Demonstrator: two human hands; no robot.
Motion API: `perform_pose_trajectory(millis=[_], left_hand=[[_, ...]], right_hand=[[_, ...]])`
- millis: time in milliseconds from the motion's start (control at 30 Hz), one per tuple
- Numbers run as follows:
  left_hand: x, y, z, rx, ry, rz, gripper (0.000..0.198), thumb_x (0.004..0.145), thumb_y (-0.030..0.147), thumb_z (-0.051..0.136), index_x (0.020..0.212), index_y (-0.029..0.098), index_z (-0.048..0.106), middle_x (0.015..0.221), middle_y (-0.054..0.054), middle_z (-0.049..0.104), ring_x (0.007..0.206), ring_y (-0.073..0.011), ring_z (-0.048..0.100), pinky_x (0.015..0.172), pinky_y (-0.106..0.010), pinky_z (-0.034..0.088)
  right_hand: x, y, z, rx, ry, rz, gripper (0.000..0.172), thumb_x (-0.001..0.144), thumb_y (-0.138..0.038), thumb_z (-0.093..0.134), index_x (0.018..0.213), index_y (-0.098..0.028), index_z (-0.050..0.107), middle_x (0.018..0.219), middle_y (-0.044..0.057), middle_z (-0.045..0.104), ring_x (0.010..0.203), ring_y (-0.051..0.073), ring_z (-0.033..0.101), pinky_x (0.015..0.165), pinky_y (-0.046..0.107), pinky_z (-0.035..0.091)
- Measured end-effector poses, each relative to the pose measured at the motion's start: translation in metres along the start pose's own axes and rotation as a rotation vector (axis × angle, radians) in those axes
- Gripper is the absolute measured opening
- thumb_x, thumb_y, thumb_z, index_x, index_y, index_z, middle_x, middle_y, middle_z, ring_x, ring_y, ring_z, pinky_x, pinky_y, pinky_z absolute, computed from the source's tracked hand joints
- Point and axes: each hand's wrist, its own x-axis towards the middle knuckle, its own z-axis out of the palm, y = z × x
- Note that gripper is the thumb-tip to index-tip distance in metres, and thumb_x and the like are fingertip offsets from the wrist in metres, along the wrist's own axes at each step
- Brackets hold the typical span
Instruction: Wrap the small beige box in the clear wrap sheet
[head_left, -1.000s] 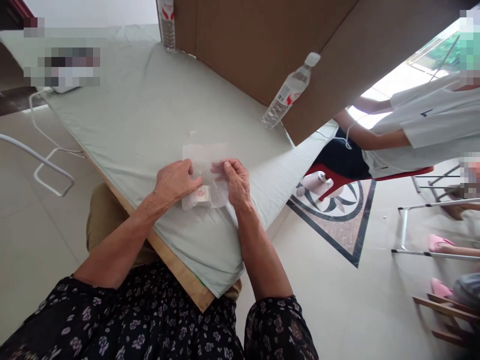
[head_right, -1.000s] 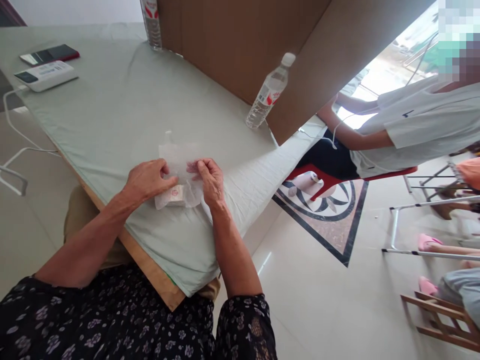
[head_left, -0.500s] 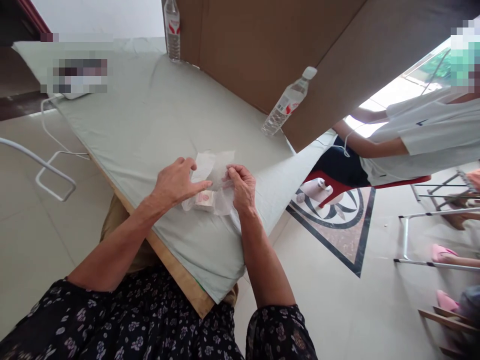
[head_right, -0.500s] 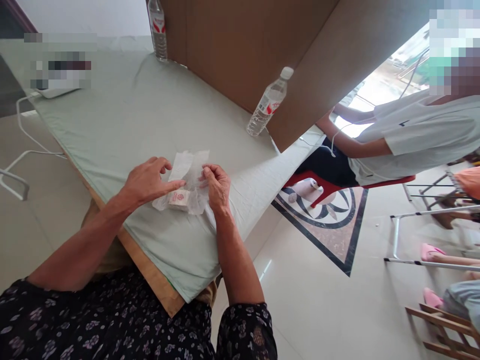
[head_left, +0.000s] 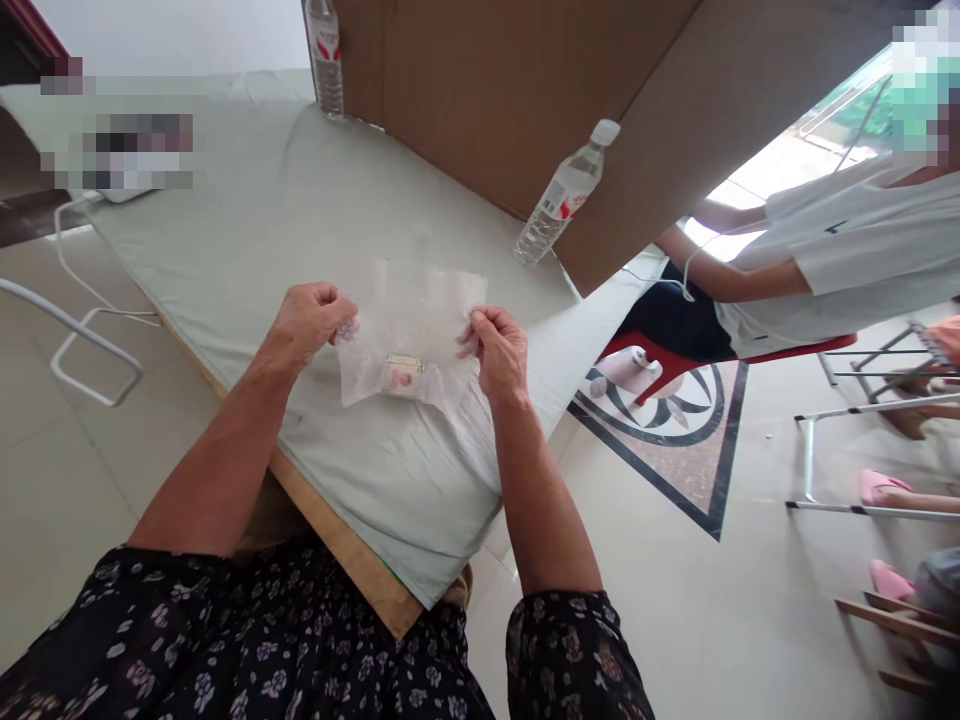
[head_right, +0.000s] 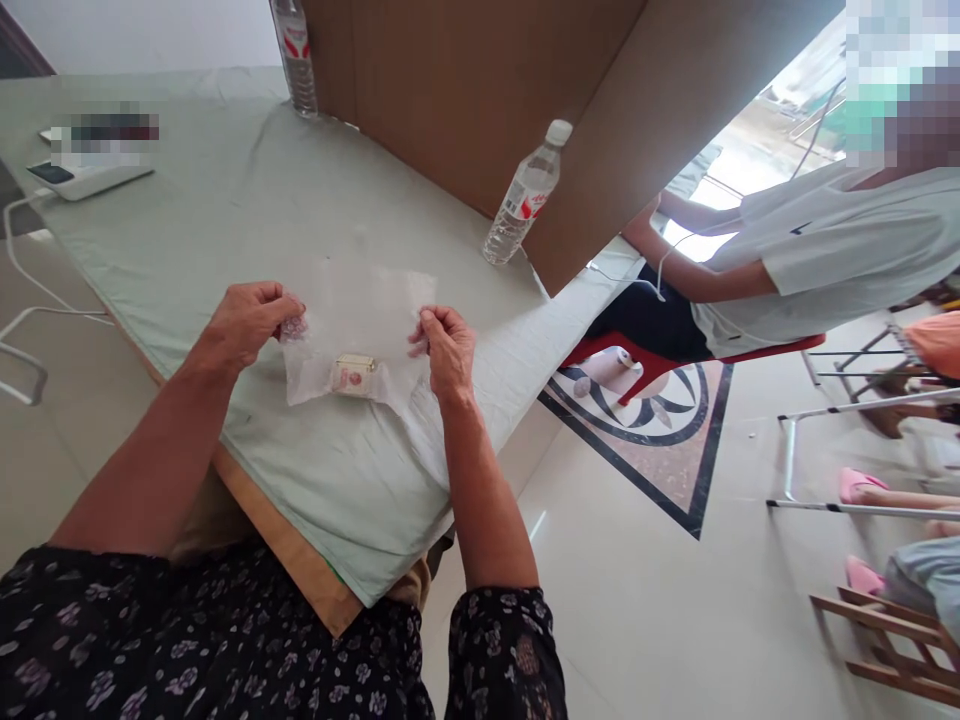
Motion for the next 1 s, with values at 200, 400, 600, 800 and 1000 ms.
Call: perform_pose_trajectory(millis=[200, 400, 600, 800, 1000], left_hand=[[0.013, -0.013, 0.004, 0.272, 0.128, 0.009, 0.012, 0.071, 0.024, 0.064, 0.082, 0.020, 0.063, 0.073, -0.001, 0.063, 0.066, -0.0168, 0.057, 0.066, -0.031, 0.048], [-0.032, 0.004, 0.006, 0.373, -0.012, 0.498, 0.033, 0.086, 0.040, 0.060, 0.111, 0.020, 0.069, 0.098, -0.006, 0.074, 0.086, -0.0204, 0.065, 0.083, -0.034, 0.053], [-0.044, 0.011, 0.002, 0.438, -0.199, 0.400, 0.062, 0.097, 0.056, 0.047, 0.142, 0.015, 0.058, 0.090, -0.007, 0.078, 0.080, -0.0227, 0.068, 0.082, -0.036, 0.053], [-0.065, -0.011, -0.023, 0.605, -0.563, 0.363, 0.050, 0.095, 0.052, 0.048, 0.125, 0.020, 0.071, 0.071, -0.002, 0.071, 0.071, -0.0231, 0.069, 0.072, -0.034, 0.051], [-0.058, -0.025, -0.001, 0.682, -0.323, 0.650, 0.066, 0.086, 0.041, 0.065, 0.146, 0.015, 0.055, 0.141, -0.018, 0.065, 0.132, -0.0347, 0.061, 0.109, -0.047, 0.050]], right_hand=[[0.013, 0.006, -0.009, -0.321, 0.148, 0.042, 0.025, 0.083, -0.044, 0.069, 0.091, -0.021, 0.063, 0.082, -0.001, 0.065, 0.071, 0.012, 0.059, 0.063, 0.027, 0.053], [-0.029, -0.018, -0.004, -0.509, -0.208, -0.094, 0.051, 0.089, -0.064, 0.066, 0.118, -0.022, 0.069, 0.115, 0.010, 0.076, 0.105, 0.024, 0.070, 0.089, 0.040, 0.058], [-0.050, -0.030, -0.001, -0.597, -0.322, -0.101, 0.056, 0.099, -0.064, 0.055, 0.133, -0.020, 0.066, 0.099, 0.008, 0.078, 0.096, 0.023, 0.071, 0.087, 0.038, 0.056], [-0.096, -0.034, -0.020, -0.749, -0.754, -0.193, 0.030, 0.101, -0.043, 0.064, 0.119, -0.023, 0.076, 0.098, 0.006, 0.081, 0.093, 0.021, 0.073, 0.093, 0.038, 0.054], [-0.084, -0.027, 0.000, -0.836, -0.407, -0.314, 0.028, 0.098, -0.030, 0.065, 0.124, -0.022, 0.072, 0.119, 0.010, 0.078, 0.113, 0.025, 0.070, 0.103, 0.044, 0.054]])
